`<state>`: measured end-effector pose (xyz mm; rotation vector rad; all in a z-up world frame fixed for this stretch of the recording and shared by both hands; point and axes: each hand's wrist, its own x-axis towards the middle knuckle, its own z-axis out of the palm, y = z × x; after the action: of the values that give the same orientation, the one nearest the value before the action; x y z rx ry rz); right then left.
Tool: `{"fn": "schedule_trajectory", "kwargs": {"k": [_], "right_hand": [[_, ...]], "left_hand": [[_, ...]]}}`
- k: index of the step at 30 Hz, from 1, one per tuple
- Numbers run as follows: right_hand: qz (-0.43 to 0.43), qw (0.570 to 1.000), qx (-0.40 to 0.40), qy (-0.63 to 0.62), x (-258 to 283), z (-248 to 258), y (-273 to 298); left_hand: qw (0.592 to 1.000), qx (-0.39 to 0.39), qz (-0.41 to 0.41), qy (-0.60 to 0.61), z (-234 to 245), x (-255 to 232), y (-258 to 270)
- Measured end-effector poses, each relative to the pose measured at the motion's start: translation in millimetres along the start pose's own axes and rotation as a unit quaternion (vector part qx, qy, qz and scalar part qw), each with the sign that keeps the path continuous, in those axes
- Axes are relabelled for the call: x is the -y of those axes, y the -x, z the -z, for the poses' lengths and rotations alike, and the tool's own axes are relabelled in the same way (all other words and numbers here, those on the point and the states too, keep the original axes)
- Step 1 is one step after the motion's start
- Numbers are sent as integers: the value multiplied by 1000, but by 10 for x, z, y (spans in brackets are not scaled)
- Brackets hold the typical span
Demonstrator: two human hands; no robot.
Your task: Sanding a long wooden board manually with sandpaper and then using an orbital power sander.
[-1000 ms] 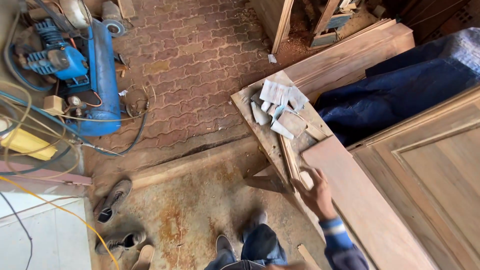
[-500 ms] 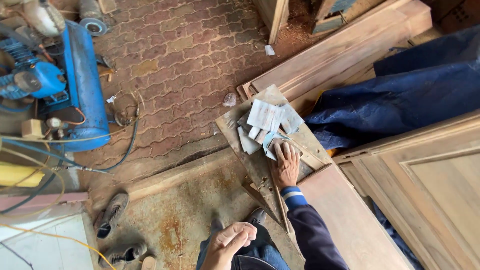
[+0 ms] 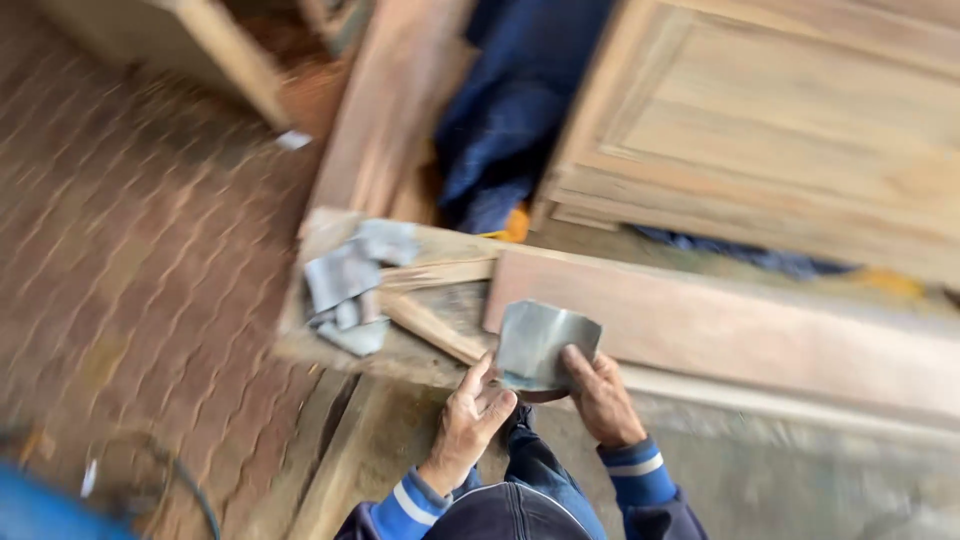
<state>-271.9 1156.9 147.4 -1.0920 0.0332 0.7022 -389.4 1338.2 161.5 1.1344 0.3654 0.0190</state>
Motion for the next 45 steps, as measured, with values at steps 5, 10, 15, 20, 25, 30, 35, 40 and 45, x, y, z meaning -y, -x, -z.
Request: {"fn": "schedule_trajectory", "kwargs": {"k": [5, 10, 15, 20, 25, 30, 35, 40, 45], "right_hand": [[110, 984, -142, 3, -66, 590, 777], [168, 950, -258, -41, 69, 1173, 1444], [235, 921, -310, 32, 456, 1961, 2048], [267, 877, -376, 135, 726, 2835, 2875], [264, 849, -457, 10, 726, 3649, 3425], [270, 795, -540, -56, 826, 4175, 3591], [239, 772, -589, 16, 1290, 4781, 3815], [202, 733, -640, 109, 1963, 5603, 3872], [204, 707, -669, 105, 2559, 6395, 3843]], "left_hand": [[986, 124, 114, 9, -813, 247, -227], [971, 168, 165, -45, -1600, 826, -226], [949, 213, 193, -126, -2716, 1341, -318], [926, 286, 223, -105, -3834, 2154, -218], [903, 347, 223, -119, -4698, 2644, -45], [859, 420, 244, -163, -5359, 2777, -224], [799, 439, 393, -119, -6245, 2888, -380], [752, 455, 471, -75, -7179, 3268, -662], [785, 445, 415, -118, -8070, 3484, -991]]}}
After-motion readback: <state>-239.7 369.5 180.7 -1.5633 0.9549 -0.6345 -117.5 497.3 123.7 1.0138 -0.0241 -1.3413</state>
